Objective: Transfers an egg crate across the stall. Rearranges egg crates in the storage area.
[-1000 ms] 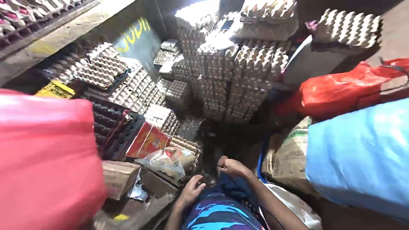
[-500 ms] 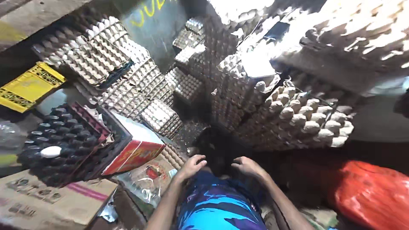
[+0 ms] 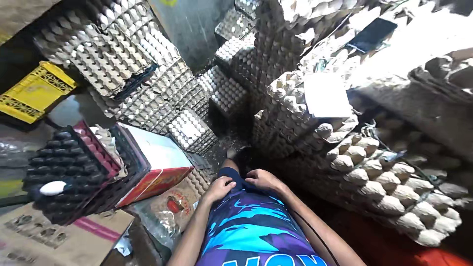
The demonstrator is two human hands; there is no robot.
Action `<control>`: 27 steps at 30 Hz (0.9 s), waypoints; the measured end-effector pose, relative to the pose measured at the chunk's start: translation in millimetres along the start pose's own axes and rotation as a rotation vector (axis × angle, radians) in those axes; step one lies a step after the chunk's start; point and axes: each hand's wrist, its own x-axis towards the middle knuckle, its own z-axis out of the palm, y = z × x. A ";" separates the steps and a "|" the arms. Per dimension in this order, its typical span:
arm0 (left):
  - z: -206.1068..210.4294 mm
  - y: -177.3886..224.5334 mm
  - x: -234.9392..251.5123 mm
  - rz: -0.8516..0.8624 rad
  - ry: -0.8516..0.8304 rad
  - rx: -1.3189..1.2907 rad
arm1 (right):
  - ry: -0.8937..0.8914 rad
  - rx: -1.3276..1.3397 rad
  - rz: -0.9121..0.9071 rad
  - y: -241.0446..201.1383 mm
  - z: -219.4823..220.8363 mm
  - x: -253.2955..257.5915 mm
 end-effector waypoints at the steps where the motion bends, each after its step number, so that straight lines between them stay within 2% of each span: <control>1: -10.6 4.1 10.9 0.025 -0.020 -0.029 | -0.008 -0.009 -0.010 -5.6 -10.8 15.0; 4: -46.5 1.3 46.3 0.061 -0.026 -0.107 | -0.009 -0.026 -0.004 -29.0 -53.0 66.1; 8: -113.6 -18.4 95.5 0.010 -0.024 -0.057 | 0.046 0.046 0.052 -64.7 -112.7 151.1; 14: -268.4 -17.7 147.3 -0.022 0.134 -0.155 | 0.084 0.183 0.130 -127.6 -191.0 275.3; 17: -337.7 -19.6 179.2 -0.090 0.170 -0.076 | 0.146 0.269 0.126 -151.4 -231.8 313.1; 19: -374.4 -15.2 198.0 -0.128 0.139 -0.024 | 0.192 0.340 0.161 -154.7 -249.2 330.2; 22: -415.6 -0.6 231.3 -0.094 0.132 -0.057 | 0.219 0.391 0.204 -140.3 -270.6 363.6; 27: -441.2 33.8 288.7 -0.132 0.113 -0.053 | 0.205 0.510 0.348 -122.9 -316.9 415.5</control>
